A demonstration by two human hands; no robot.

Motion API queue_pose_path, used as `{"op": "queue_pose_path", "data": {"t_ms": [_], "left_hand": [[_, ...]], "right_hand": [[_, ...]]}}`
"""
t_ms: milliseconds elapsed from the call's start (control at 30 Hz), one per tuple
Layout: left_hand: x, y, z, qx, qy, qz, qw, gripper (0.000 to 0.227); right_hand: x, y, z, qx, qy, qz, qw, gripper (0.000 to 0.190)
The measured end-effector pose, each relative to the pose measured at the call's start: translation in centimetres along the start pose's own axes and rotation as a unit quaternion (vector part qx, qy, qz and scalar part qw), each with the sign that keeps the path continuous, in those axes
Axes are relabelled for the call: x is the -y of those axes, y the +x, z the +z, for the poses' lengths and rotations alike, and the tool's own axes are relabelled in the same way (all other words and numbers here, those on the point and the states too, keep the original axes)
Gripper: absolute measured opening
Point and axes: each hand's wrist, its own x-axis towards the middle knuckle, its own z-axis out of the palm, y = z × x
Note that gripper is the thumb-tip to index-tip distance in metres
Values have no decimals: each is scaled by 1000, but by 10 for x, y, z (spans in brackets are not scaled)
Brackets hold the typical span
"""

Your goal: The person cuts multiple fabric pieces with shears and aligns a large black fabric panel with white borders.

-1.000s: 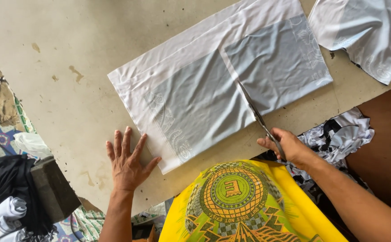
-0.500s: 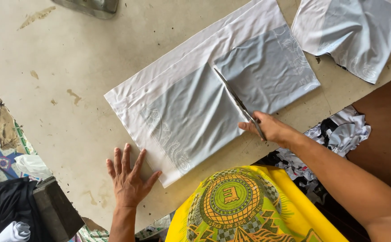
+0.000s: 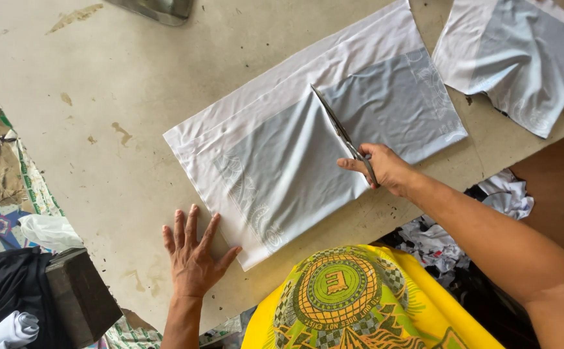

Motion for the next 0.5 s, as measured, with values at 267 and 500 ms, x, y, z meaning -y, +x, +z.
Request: {"op": "queue_pose_path", "data": {"t_ms": [267, 500], "left_hand": [[-1, 3, 0, -6, -16, 1, 1000, 89], [-5, 0, 3, 27, 2, -72, 997, 86]], "right_hand": [[32, 28, 1, 19, -38, 23, 999, 64], [34, 76, -4, 2, -24, -60, 998, 55]]}}
